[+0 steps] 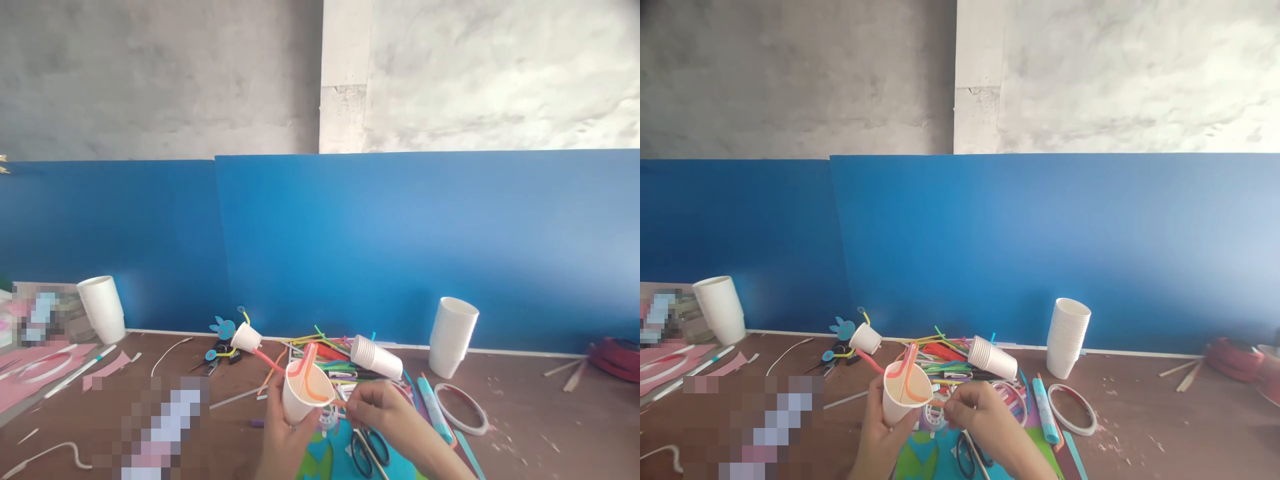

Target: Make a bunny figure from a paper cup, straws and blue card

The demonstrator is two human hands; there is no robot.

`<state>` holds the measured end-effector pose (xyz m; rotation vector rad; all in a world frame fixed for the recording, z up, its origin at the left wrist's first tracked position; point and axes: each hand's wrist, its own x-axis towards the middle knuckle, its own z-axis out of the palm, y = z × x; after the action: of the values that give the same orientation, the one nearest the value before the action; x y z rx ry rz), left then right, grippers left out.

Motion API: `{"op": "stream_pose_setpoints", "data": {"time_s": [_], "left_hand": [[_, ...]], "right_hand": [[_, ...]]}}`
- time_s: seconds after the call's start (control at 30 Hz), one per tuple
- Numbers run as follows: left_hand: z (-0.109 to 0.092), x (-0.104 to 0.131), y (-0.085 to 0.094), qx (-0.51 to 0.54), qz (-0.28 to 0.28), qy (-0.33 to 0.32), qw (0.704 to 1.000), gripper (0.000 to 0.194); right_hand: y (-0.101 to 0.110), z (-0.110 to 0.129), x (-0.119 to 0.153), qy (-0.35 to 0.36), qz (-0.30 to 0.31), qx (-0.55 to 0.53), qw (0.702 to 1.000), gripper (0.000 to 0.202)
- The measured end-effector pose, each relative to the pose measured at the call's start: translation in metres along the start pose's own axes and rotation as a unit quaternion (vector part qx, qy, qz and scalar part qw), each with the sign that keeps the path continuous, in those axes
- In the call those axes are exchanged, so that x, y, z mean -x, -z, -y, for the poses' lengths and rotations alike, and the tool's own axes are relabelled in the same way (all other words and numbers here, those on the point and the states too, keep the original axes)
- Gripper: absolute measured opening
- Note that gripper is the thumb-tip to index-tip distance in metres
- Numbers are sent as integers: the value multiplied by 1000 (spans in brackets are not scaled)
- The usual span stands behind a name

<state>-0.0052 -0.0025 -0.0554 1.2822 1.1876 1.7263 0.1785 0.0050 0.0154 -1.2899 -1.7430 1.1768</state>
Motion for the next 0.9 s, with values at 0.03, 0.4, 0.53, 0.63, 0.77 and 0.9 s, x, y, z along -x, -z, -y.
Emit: {"op": "stream_pose_setpoints", "data": {"time_s": [0.03, 0.4, 0.53, 0.63, 0.77, 0.9], "left_hand": [[0, -1, 1, 1, -2, 8, 1000, 59], [12, 8, -6, 7, 127, -17, 992, 68], [6, 11, -7, -3, 203, -19, 979, 64], [1, 10, -6, 48, 238, 23, 970, 72], [-8, 10, -8, 82, 315, 143, 935, 92], [-20, 10, -12, 117, 341, 210, 909, 97]], "right_hand": [[3, 0, 1, 2, -11, 23, 1000, 25], [9, 6, 5, 85, -91, -18, 992, 45], [-8, 11, 3, 152, -127, 4, 980, 26], [-12, 10, 1, 153, -139, 12, 978, 22], [-9, 4, -3, 146, -98, -13, 984, 26], [-4, 0, -7, 100, -61, -112, 987, 35]]}}
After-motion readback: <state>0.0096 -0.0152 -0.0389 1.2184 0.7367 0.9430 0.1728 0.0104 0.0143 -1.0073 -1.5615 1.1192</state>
